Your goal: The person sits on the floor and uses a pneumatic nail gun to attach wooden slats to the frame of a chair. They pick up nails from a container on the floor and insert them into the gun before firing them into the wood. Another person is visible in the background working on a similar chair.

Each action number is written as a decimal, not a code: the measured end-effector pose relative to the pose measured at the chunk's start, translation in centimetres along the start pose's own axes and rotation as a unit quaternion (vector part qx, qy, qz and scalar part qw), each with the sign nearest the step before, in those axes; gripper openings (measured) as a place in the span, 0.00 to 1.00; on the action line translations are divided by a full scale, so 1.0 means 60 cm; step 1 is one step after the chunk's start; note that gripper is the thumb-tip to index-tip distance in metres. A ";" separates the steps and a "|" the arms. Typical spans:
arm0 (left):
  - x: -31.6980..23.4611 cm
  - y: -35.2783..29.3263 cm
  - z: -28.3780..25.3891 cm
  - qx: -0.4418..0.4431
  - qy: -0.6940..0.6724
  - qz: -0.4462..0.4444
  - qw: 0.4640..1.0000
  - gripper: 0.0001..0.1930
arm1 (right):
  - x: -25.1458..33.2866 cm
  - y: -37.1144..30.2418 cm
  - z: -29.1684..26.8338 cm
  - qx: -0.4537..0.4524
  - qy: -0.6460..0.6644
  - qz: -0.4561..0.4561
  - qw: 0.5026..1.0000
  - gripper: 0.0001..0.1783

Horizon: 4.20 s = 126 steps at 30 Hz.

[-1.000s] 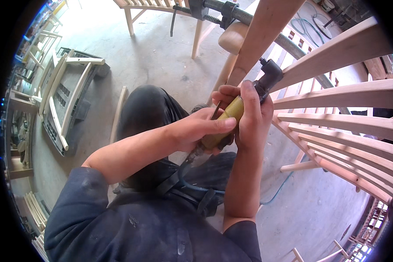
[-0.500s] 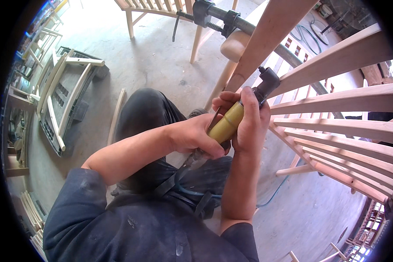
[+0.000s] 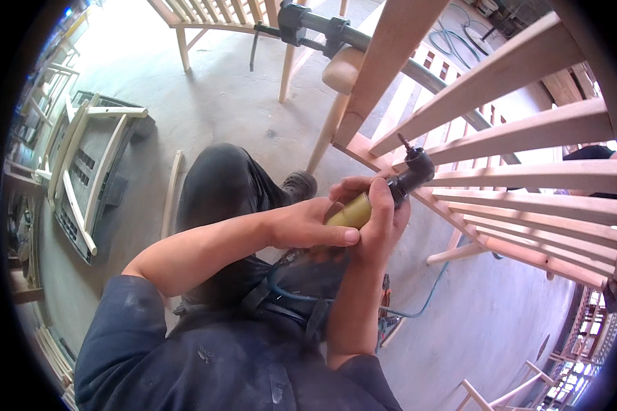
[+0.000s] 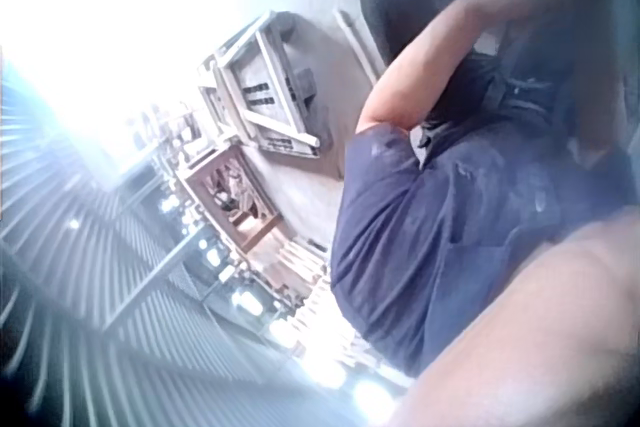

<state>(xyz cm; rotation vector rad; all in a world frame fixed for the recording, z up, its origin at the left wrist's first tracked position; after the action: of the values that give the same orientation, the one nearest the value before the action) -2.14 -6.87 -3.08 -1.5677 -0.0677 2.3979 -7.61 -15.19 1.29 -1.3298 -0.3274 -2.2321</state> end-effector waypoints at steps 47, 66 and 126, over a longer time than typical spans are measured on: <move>-0.020 0.023 -0.029 -0.125 -0.170 0.058 0.976 0.28 | 0.021 0.078 0.042 0.014 -0.161 0.019 0.987 0.15; -0.005 0.034 -0.005 -0.159 -0.175 0.098 0.967 0.29 | 0.016 0.059 0.021 0.020 -0.141 0.007 0.990 0.28; -0.046 -0.002 -0.010 -0.221 -0.142 0.039 0.964 0.30 | 0.009 0.085 0.050 0.089 -0.077 0.084 0.989 0.18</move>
<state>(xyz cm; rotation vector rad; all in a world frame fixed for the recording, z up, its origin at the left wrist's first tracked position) -0.52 -7.51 -0.87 -1.3896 -0.6499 2.7937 -2.83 -18.27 2.96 -1.3821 -0.4422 -1.9195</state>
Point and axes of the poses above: each hand's wrist, its own y-axis towards the middle knuckle, its own z-axis out of the palm, x = y × z, the point moved 8 cm from there along y, towards the middle knuckle, and after that the axes turned 2 degrees about z, right-handed, at the moved point
